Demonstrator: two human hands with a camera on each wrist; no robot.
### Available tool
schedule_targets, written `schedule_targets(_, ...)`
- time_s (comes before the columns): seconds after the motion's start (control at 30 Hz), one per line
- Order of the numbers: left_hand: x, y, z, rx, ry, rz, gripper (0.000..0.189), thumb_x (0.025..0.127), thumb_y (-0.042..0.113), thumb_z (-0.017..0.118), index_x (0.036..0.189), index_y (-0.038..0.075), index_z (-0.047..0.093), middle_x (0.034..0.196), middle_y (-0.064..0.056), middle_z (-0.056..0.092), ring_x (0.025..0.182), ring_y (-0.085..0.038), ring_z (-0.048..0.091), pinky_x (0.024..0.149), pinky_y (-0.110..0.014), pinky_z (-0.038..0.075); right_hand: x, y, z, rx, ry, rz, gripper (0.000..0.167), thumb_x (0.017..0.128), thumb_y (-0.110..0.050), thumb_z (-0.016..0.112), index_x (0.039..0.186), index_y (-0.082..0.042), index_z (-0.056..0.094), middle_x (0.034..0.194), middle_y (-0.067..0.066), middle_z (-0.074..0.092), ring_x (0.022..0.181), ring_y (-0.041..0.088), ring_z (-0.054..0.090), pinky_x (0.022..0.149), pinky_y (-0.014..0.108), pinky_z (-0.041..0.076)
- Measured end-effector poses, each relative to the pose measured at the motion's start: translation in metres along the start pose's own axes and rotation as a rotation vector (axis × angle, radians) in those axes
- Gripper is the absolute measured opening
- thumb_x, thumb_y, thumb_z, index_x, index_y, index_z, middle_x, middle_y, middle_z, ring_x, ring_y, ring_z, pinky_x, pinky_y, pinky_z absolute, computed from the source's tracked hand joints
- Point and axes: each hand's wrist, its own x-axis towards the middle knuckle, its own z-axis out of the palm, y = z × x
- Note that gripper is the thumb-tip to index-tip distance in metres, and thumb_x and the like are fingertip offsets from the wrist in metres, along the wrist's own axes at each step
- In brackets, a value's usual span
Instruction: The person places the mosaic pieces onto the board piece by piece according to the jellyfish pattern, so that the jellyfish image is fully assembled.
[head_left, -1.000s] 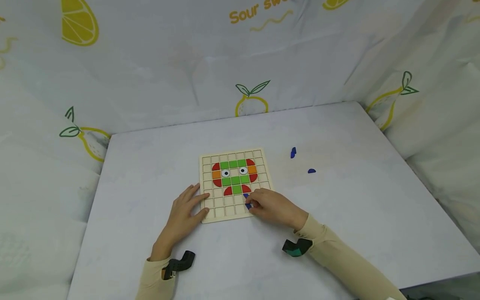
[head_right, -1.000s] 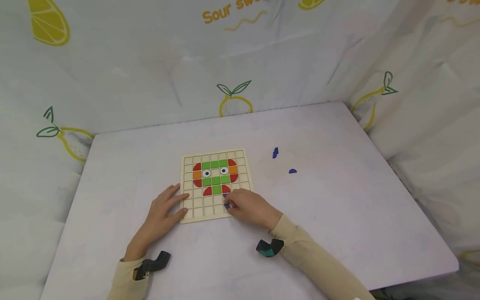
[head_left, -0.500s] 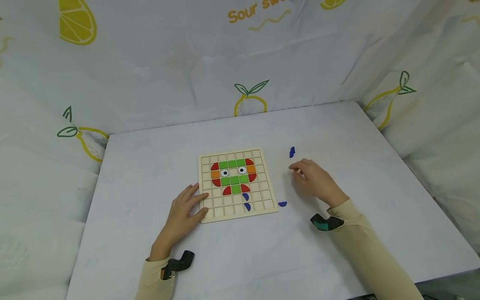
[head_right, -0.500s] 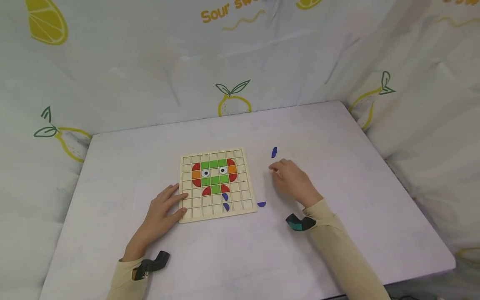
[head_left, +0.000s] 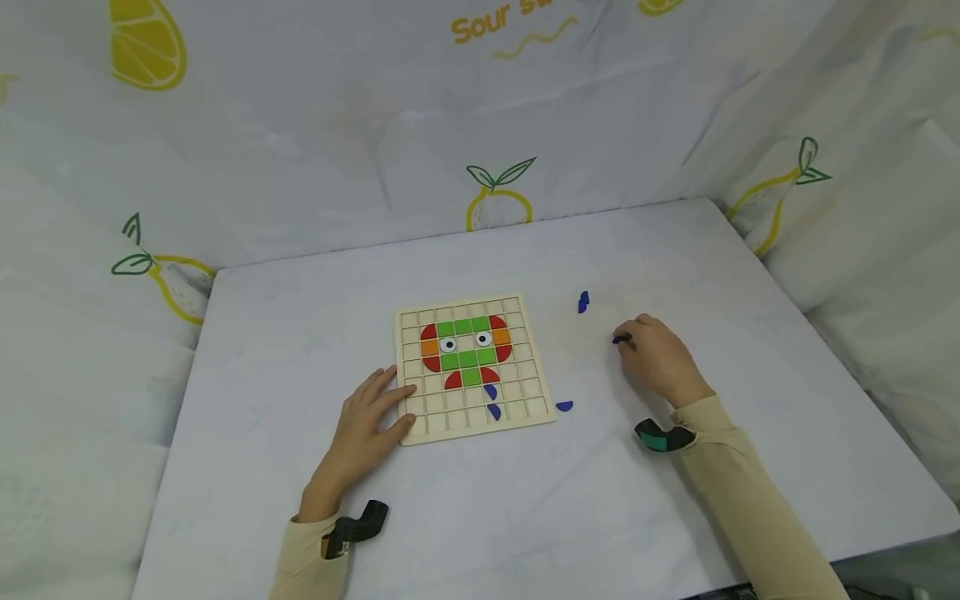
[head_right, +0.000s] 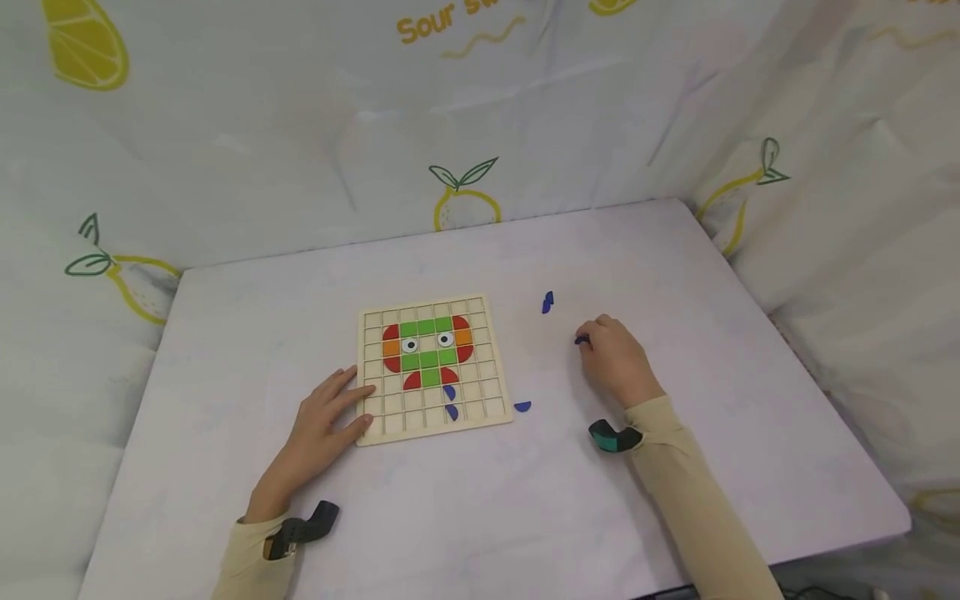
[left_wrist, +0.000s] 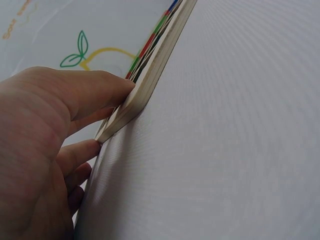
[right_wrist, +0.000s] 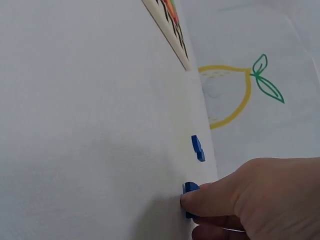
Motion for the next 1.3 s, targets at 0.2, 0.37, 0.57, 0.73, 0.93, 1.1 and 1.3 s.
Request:
schedule_targets(0.2, 0.0, 0.001, 0.0, 0.004, -0.015, -0.008, 0.045, 0.092, 0.021, 0.072, 0.137, 0.016, 0.064, 0.164, -0.011, 0.035, 0.156, -0.037, 0.021, 0.121, -0.061, 0.018, 0.005, 0.001, -0.002, 0.104, -0.034, 0.003, 0.02, 0.097, -0.007, 0.062, 0.113, 0.003, 0.067, 0.107, 0.021, 0.064, 0.097, 0.034, 0.06, 0.084, 0.047, 0.053)
schedule_targets(0.37, 0.0, 0.003, -0.001, 0.008, -0.013, -0.013, 0.045, 0.093, 0.021, 0.071, 0.137, 0.016, 0.064, 0.164, -0.011, 0.035, 0.156, -0.037, 0.021, 0.121, -0.062, 0.018, 0.013, -0.021, -0.003, 0.24, -0.048, -0.046, 0.018, 0.098, -0.011, 0.064, 0.112, -0.001, 0.069, 0.103, 0.015, 0.065, 0.091, 0.027, 0.056, 0.074, 0.033, 0.049)
schedule_targets(0.57, 0.0, 0.002, -0.001, 0.011, -0.002, 0.002, 0.045, 0.092, 0.02, 0.072, 0.136, 0.015, 0.065, 0.163, -0.013, 0.037, 0.155, -0.039, 0.023, 0.12, -0.063, 0.02, 0.019, -0.067, 0.0, 0.323, -0.102, -0.14, 0.014, 0.097, -0.012, 0.067, 0.107, -0.004, 0.069, 0.094, 0.009, 0.066, 0.085, 0.021, 0.055, 0.067, 0.026, 0.047)
schedule_targets(0.73, 0.0, 0.003, -0.002, 0.011, -0.011, -0.009, 0.045, 0.093, 0.022, 0.071, 0.137, 0.015, 0.064, 0.164, -0.012, 0.036, 0.156, -0.037, 0.022, 0.121, -0.062, 0.019, 0.021, -0.102, 0.009, 0.374, -0.168, -0.23, 0.011, 0.096, -0.017, 0.07, 0.103, -0.01, 0.07, 0.093, 0.004, 0.065, 0.085, 0.019, 0.055, 0.069, 0.027, 0.047)
schedule_targets(0.93, 0.001, 0.0, 0.001, 0.012, 0.009, 0.018, 0.045, 0.091, 0.021, 0.073, 0.136, 0.016, 0.065, 0.163, -0.013, 0.038, 0.154, -0.039, 0.024, 0.12, -0.063, 0.02, 0.024, -0.127, 0.028, 0.396, -0.247, -0.306, 0.008, 0.095, -0.021, 0.072, 0.098, -0.014, 0.071, 0.088, -0.001, 0.064, 0.081, 0.016, 0.055, 0.066, 0.025, 0.047)
schedule_targets(1.1, 0.001, 0.0, 0.001, 0.015, 0.013, 0.02, 0.045, 0.091, 0.02, 0.072, 0.135, 0.015, 0.065, 0.162, -0.014, 0.038, 0.154, -0.039, 0.024, 0.119, -0.063, 0.021, 0.024, -0.145, 0.043, 0.354, -0.282, -0.312, 0.008, 0.095, -0.023, 0.072, 0.094, -0.015, 0.075, 0.083, -0.005, 0.068, 0.075, 0.012, 0.057, 0.063, 0.024, 0.047)
schedule_targets(1.3, 0.001, 0.001, 0.0, 0.009, 0.003, 0.003, 0.044, 0.092, 0.021, 0.073, 0.135, 0.016, 0.065, 0.163, -0.013, 0.038, 0.155, -0.038, 0.024, 0.119, -0.063, 0.021, 0.018, -0.157, 0.06, 0.218, -0.291, -0.329, 0.01, 0.094, -0.026, 0.073, 0.09, -0.018, 0.077, 0.072, -0.007, 0.062, 0.073, 0.009, 0.054, 0.056, 0.023, 0.042)
